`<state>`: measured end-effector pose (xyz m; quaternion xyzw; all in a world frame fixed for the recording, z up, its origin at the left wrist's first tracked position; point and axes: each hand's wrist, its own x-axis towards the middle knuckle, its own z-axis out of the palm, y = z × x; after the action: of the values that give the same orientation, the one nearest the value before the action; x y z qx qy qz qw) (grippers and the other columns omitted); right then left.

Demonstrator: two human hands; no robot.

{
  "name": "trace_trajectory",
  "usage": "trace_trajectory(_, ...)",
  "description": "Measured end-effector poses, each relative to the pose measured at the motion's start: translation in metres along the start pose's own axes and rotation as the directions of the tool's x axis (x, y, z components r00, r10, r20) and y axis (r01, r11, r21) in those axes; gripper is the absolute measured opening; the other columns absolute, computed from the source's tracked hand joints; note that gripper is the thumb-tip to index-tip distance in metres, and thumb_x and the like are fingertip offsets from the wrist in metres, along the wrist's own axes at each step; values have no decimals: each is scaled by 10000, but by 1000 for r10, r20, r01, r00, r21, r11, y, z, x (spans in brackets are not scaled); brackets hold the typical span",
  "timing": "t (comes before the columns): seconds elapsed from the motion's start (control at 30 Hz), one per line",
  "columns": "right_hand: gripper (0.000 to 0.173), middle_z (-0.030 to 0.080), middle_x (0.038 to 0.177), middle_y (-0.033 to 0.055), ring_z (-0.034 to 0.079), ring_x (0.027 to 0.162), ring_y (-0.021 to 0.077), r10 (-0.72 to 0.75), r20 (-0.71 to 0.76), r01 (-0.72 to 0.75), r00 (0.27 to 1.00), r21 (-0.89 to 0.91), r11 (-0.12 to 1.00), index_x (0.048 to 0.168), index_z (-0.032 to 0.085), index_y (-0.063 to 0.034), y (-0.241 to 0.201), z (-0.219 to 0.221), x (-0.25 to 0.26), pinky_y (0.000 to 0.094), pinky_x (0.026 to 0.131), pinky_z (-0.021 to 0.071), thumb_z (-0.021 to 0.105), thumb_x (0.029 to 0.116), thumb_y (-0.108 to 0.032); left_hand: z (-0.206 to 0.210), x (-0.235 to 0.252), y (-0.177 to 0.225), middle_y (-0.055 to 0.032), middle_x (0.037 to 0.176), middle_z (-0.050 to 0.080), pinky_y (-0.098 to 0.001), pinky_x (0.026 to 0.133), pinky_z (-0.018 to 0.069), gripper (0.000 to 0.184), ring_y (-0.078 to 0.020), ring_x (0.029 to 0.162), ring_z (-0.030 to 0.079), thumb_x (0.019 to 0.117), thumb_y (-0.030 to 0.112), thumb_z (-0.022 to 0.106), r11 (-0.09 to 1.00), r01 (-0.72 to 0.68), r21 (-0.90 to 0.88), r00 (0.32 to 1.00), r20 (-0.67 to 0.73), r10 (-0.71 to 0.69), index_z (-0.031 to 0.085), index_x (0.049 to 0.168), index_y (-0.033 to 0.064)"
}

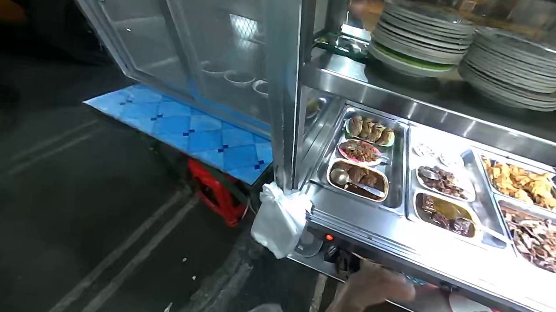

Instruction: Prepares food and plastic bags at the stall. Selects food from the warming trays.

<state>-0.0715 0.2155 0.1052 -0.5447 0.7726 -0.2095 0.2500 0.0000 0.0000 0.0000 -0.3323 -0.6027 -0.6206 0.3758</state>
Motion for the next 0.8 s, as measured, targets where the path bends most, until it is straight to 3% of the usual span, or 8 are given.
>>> trace_trajectory(0.13,541,613,707,108,594,650,220,241,-11,-238,970,125,963,741,653,-15,55,18,0,446,610,485,542,1047,-446,-8,-28,0,-83,1177,683,-347,1031,480,374,-194,1173,611,951,462,677,863,206,-461,978,137,-160,714,1102,121)
trace_trajectory(0.23,530,610,709,113,586,653,228,403,-38,-394,915,140,908,822,677,-8,88,27,7,464,625,476,539,1040,-471,-18,-50,11,83,1224,656,-225,986,464,394,-51,1149,582,969,582,571,772,374,-515,900,-1,-436,754,1046,241)
trace_trajectory(0.3,531,619,732,129,602,687,243,420,-79,-411,904,113,905,843,679,5,104,30,13,467,660,486,529,1047,-462,-20,-56,24,79,1168,688,-221,963,487,352,-35,1079,615,1036,452,528,696,467,-545,732,-203,-650,744,1093,181)
trace_trajectory(0.4,561,589,753,145,595,713,278,412,-199,-416,889,19,909,777,619,12,120,31,21,487,666,480,499,1056,-459,-21,-54,42,46,807,699,-222,646,543,455,-36,664,627,1108,295,172,516,687,-513,318,-426,-847,586,1070,109)
trace_trajectory(0.47,559,590,779,155,609,739,309,432,-268,-457,861,-34,889,783,627,16,124,27,26,515,691,493,490,1055,-454,-20,-63,52,29,744,682,-233,620,565,456,-55,620,635,1108,223,160,462,737,-494,216,-475,-853,589,1079,72)
trace_trajectory(0.63,376,681,1222,165,624,1184,408,56,-574,-253,817,-269,929,1213,722,-116,113,39,37,648,966,495,605,1011,-411,18,-72,82,-17,840,735,-304,753,620,203,-120,742,717,1019,-23,462,542,717,-438,244,-571,-784,653,1050,40)
trace_trajectory(0.7,439,678,1194,104,615,1173,334,-198,-646,-12,737,-305,952,1169,716,-136,90,60,46,576,942,502,561,1004,-513,39,-78,88,-73,928,740,-370,849,625,123,-183,857,736,956,-9,600,608,711,-353,280,-651,-706,643,1072,-8)
trace_trajectory(0.8,483,671,1107,32,633,1062,177,-306,-445,362,842,45,931,1122,710,-172,32,100,33,447,888,548,578,972,-611,74,-93,106,-50,989,737,-317,846,609,219,-135,917,716,891,69,727,699,695,-168,386,-734,-560,665,1087,-6)
